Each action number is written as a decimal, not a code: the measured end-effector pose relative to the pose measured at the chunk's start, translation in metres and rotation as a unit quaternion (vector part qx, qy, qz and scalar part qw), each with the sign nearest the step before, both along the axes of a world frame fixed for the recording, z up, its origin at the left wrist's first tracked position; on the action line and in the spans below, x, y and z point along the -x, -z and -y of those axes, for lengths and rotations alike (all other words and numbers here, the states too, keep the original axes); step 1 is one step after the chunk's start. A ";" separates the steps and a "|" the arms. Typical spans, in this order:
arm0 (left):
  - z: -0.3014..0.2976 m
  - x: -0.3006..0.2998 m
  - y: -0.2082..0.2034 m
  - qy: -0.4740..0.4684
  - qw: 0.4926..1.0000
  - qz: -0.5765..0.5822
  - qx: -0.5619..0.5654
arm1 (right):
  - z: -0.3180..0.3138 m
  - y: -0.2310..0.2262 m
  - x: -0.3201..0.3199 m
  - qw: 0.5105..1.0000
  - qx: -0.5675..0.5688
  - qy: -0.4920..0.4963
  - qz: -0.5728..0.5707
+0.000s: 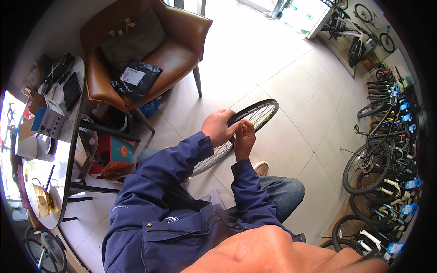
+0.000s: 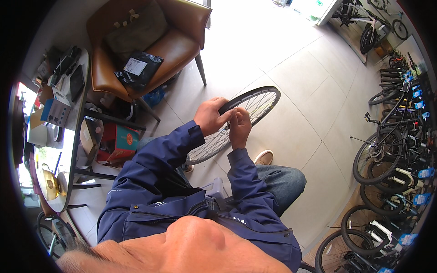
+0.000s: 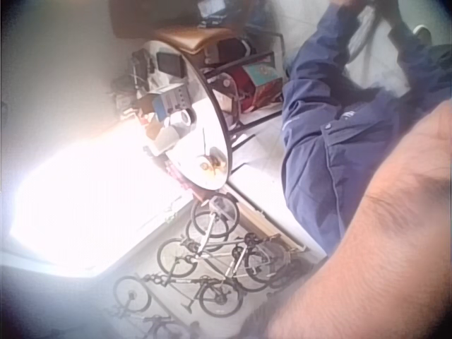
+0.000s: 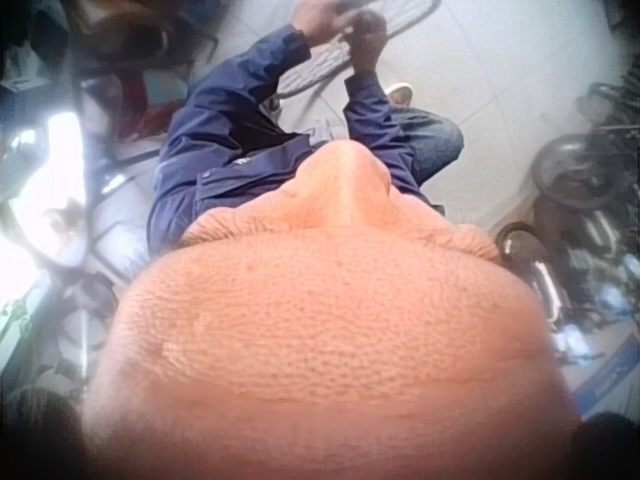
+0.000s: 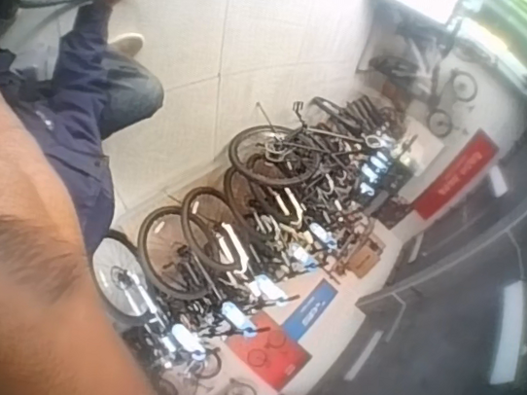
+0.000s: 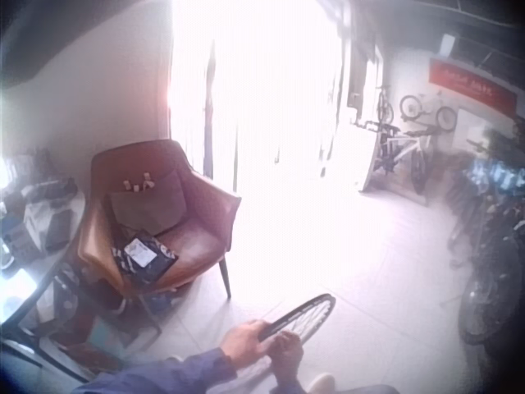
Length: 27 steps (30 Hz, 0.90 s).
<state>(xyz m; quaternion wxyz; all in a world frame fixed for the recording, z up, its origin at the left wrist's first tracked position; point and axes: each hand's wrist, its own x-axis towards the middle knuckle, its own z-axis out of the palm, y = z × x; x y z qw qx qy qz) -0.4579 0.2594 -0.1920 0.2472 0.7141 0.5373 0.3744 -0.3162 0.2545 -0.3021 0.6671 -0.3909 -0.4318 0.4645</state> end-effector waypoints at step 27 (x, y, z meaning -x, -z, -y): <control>0.004 -0.001 0.001 -0.023 0.997 -0.019 -0.065 | -0.001 0.012 -0.015 0.993 0.036 -0.074 0.087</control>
